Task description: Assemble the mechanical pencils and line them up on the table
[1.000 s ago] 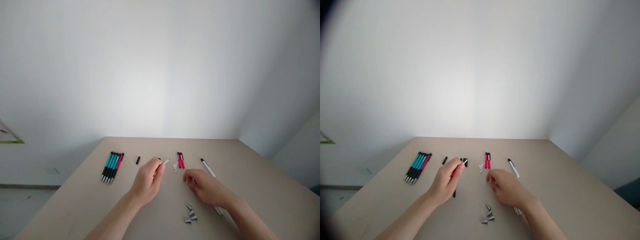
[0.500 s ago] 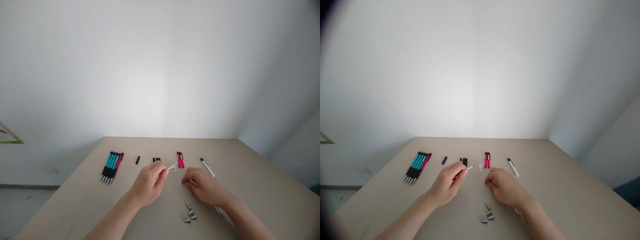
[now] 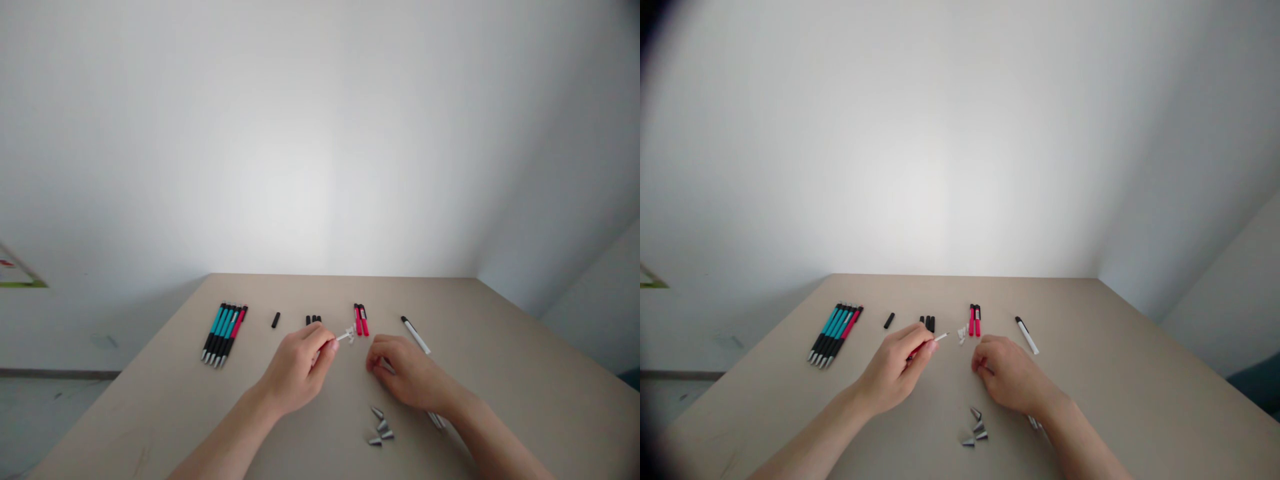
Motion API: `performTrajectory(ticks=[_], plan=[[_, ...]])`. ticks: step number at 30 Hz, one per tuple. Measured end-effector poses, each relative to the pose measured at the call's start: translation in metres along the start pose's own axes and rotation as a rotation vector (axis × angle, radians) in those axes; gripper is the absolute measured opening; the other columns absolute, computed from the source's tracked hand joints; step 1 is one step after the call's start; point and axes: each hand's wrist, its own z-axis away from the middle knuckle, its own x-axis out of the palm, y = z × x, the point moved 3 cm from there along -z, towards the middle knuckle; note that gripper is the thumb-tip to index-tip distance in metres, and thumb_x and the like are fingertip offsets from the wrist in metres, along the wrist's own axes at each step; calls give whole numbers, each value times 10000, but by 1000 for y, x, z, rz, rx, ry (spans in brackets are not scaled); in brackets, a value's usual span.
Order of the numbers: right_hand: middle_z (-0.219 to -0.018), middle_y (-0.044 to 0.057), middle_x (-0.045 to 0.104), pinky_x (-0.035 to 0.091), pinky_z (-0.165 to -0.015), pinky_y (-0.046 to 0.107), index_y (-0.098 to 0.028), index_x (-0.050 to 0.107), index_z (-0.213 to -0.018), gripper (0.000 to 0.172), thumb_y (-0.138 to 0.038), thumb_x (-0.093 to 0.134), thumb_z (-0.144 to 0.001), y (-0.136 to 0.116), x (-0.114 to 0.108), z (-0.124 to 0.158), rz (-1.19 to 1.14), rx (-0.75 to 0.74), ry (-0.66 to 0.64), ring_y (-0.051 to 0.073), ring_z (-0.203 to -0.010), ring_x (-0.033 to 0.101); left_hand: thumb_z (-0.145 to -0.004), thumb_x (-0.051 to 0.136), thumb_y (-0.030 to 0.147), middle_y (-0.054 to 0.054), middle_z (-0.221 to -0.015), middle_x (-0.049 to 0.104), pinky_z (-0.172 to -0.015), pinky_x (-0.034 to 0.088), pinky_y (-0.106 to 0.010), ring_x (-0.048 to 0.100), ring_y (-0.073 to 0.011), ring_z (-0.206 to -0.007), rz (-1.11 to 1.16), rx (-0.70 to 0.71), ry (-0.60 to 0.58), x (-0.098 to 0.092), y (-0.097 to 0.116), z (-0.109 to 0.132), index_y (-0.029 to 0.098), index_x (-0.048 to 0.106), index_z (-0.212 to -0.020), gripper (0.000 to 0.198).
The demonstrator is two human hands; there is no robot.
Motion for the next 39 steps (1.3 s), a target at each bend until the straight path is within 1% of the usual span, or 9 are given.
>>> performTrajectory(ticks=[3, 6, 9, 13, 17, 22, 25, 30, 39], plan=[[-794, 35, 656, 427, -698, 262, -186, 668, -767, 221, -53, 496, -730, -3, -3, -1, -11, -6, 54, 169, -745, 576, -945, 364, 241, 6, -701, 473, -565, 311, -236, 410, -101, -588, -8, -5, -9, 0, 0, 0, 175, 510, -776, 232], [-738, 24, 641, 406, -627, 255, -182, 649, -778, 143, -136, 515, -791, -9, -10, -1, -90, 7, 172, 151, -655, 535, -942, 369, 237, 2, -701, 489, -565, 314, -233, 420, -101, -591, -19, -5, -35, 1, 0, 0, 175, 517, -780, 228], [-701, 15, 617, 385, -560, 246, -182, 637, -803, 155, -270, 520, -851, -14, -17, 0, -297, 32, 297, 140, -602, 495, -934, 381, 220, 1, -700, 505, -564, 313, -229, 430, -100, -595, -34, -6, -69, 3, 0, 0, 176, 522, -766, 225], [-732, 27, 611, 406, -564, 243, -170, 635, -814, 226, -381, 561, -846, -16, -19, 3, -575, 38, 399, 139, -628, 504, -923, 395, 194, 1, -696, 519, -572, 318, -226, 442, -101, -607, -44, 11, -107, 5, 1, 0, 176, 535, -755, 219], [-710, 28, 601, 406, -553, 242, -160, 636, -786, 263, -418, 599, -819, -17, -18, 3, -659, 50, 394, 135, -615, 503, -922, 394, 190, -5, -691, 528, -565, 317, -227, 445, -103, -604, -46, 13, -121, 5, 2, 1, 174, 546, -748, 232], [-761, 46, 631, 435, -603, 256, -162, 647, -805, 259, -412, 587, -835, -20, -14, 2, -666, 23, 336, 154, -674, 541, -921, 391, 195, -7, -688, 531, -562, 319, -228, 449, -106, -599, -50, 18, -116, 5, 1, 1, 176, 558, -747, 242], [-788, 53, 644, 445, -622, 262, -161, 654, -825, 243, -394, 589, -844, -19, -12, 2, -662, 13, 327, 161, -695, 553, -918, 399, 189, -2, -683, 530, -562, 318, -227, 452, -104, -598, -52, 25, -110, 5, 1, 1, 176, 561, -747, 237], [-744, 43, 639, 433, -574, 250, -160, 666, -825, 229, -382, 610, -831, -19, -10, 2, -662, 16, 327, 149, -644, 537, -915, 409, 184, -2, -681, 536, -558, 321, -225, 460, -104, -600, -47, 31, -110, 4, 3, 0, 177, 560, -735, 235], [-719, 25, 640, 400, -550, 239, -166, 667, -816, 235, -392, 606, -835, -21, -2, 0, -622, 32, 303, 133, -601, 531, -917, 404, 185, -13, -695, 548, -572, 341, -224, 468, -109, -615, -45, 48, -134, 4, 6, 0, 176, 579, -762, 234]])
